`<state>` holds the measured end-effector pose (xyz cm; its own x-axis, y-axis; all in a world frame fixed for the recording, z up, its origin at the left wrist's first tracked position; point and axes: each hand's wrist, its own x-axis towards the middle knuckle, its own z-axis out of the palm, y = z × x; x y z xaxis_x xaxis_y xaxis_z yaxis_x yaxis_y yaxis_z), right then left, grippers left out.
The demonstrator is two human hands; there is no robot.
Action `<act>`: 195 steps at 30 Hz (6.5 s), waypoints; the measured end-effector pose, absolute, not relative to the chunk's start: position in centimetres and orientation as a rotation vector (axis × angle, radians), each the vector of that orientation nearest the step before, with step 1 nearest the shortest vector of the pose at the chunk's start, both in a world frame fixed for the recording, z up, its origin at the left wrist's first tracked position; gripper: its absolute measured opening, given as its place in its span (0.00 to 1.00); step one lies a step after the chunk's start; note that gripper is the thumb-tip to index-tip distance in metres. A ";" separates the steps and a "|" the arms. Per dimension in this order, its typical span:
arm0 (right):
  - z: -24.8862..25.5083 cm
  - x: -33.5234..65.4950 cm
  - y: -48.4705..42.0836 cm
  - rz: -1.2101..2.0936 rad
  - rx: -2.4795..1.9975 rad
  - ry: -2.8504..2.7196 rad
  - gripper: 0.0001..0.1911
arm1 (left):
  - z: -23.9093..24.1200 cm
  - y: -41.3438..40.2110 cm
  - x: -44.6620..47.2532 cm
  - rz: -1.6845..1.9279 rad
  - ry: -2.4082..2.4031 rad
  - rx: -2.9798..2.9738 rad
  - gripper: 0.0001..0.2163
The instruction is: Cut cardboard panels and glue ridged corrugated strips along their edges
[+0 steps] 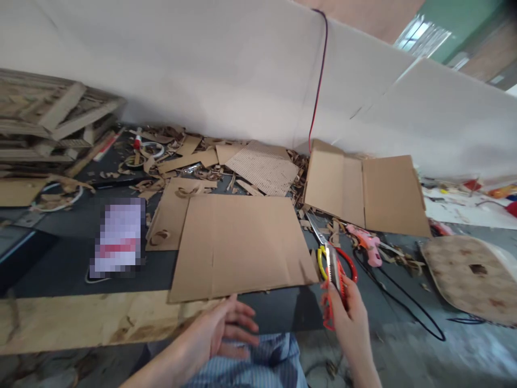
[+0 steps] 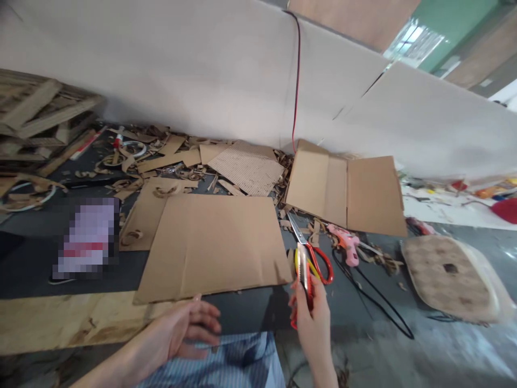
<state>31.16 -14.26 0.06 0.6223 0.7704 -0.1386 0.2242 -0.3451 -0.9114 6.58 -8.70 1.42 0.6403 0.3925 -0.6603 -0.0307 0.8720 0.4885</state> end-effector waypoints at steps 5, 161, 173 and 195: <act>0.5 30.7 -12.6 0.659 -1.925 -0.950 0.22 | 5.4 -6.5 6.1 0.051 0.805 1.398 0.14; 3.1 24.5 -3.4 0.315 -2.609 -1.939 0.21 | 2.1 5.7 11.3 -0.517 1.057 2.400 0.56; 3.0 24.1 -4.3 0.338 -2.684 -1.906 0.22 | 2.1 5.7 11.3 -0.491 1.065 2.379 0.56; 2.3 24.3 -7.2 0.377 -2.665 -1.890 0.22 | 1.7 5.7 11.1 -0.448 1.045 2.398 0.56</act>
<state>24.30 -7.16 2.31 0.3172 0.9094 -0.2691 0.9430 -0.3325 -0.0122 11.10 5.73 1.71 0.6546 0.5909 -0.4716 0.7490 -0.5917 0.2983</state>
